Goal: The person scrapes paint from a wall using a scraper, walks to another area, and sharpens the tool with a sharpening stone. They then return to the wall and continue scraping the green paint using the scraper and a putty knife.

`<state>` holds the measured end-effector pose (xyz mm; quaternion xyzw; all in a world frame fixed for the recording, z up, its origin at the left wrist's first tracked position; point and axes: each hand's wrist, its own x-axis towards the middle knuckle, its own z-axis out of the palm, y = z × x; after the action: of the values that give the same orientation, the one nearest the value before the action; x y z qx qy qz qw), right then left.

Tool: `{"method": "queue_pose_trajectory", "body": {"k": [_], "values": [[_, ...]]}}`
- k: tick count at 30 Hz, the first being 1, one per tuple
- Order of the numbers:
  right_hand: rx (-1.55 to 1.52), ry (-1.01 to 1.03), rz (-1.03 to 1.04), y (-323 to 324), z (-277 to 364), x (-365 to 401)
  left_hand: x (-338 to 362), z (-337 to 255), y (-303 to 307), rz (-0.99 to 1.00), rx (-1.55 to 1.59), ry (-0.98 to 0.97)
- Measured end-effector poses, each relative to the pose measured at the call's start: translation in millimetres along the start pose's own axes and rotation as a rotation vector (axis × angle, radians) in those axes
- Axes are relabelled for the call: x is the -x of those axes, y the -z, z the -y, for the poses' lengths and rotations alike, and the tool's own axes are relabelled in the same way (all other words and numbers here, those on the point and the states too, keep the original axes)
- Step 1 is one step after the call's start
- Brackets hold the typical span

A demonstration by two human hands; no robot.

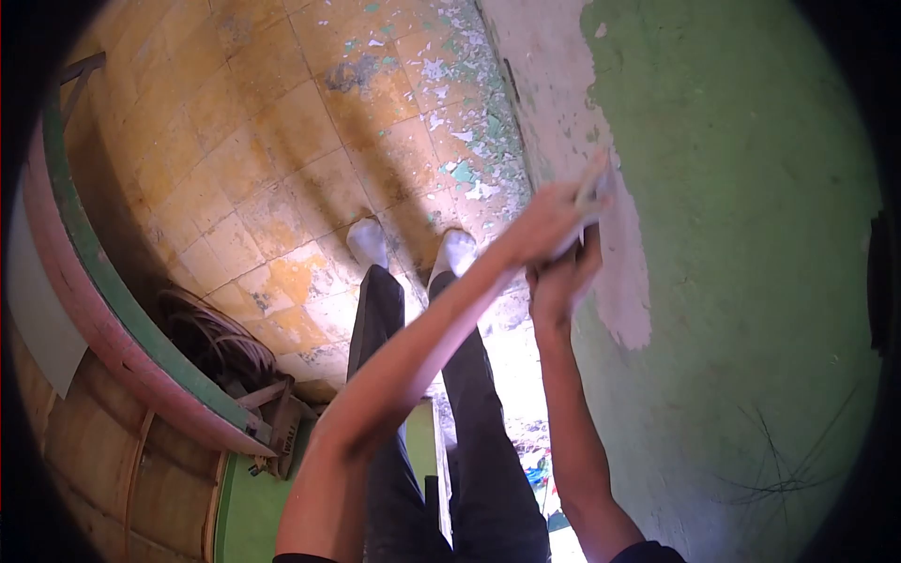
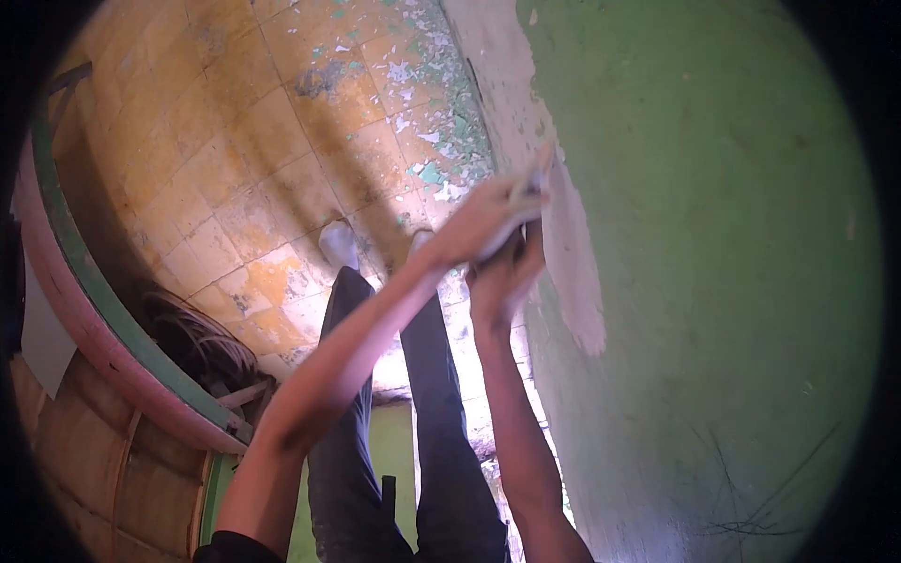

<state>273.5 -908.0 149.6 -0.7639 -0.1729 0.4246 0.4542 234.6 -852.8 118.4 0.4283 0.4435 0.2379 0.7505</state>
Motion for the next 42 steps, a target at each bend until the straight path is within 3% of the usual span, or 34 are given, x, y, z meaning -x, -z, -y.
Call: {"method": "queue_pose_trajectory", "body": {"k": [3, 5, 6, 9, 11, 14, 17, 19, 23, 25, 27, 28, 29, 31, 34, 37, 38, 41, 42], "values": [[0.044, -0.064, 0.060, 18, -3, -5, -14, 6, 2, 0.026, 0.113, 0.086], [-0.050, 0.051, 0.047, -11, -21, -24, -31, -6, 23, 0.014, 0.111, 0.183], [-0.079, 0.015, 0.074, -16, -22, -20, -30, -3, 27, 0.011, 0.145, 0.188], [0.051, -0.046, 0.018, 4, 2, 3, -10, 5, 6, 0.021, 0.015, 0.078], [0.092, -0.057, 0.020, 6, 5, 4, -9, 9, 0, -0.051, 0.094, -0.017], [-0.023, -0.032, 0.048, -14, -16, -23, -40, 9, 24, 0.016, 0.166, 0.145], [0.045, -0.069, -0.010, -8, -6, -3, -31, 15, 23, 0.090, 0.046, 0.111], [0.075, -0.092, 0.007, 3, 0, 6, -7, 12, 5, 0.055, 0.143, 0.145], [0.058, -0.102, 0.083, -12, -14, -29, -49, 25, 27, -0.010, 0.159, 0.120], [0.070, -0.085, 0.053, -23, -15, -25, -49, 10, 50, 0.092, 0.158, 0.260], [0.108, -0.129, 0.001, 1, -20, -5, -39, 42, 34, 0.135, -0.014, 0.122], [0.127, -0.151, -0.012, 15, -20, 11, -16, 27, 25, 0.170, 0.035, 0.223], [0.160, -0.207, 0.011, 34, -13, 23, 2, 29, 11, 0.163, 0.123, 0.202], [0.243, -0.145, 0.046, 63, -14, 26, 28, 36, -12, 0.141, 0.184, 0.177], [0.130, -0.118, 0.122, 57, -22, 6, 13, 38, -19, 0.095, 0.259, 0.255], [0.182, 0.171, 0.049, 20, -57, -14, -10, 32, 5, 0.029, 0.216, 0.225], [0.060, -0.023, 0.002, 18, -57, -6, -7, 28, 8, 0.030, 0.092, 0.249], [0.187, -0.170, 0.008, 24, -17, 7, 0, 38, -9, 0.041, 0.077, 0.092], [0.074, -0.089, 0.027, 23, -40, -12, -11, 42, -5, 0.030, 0.197, 0.189]]}}
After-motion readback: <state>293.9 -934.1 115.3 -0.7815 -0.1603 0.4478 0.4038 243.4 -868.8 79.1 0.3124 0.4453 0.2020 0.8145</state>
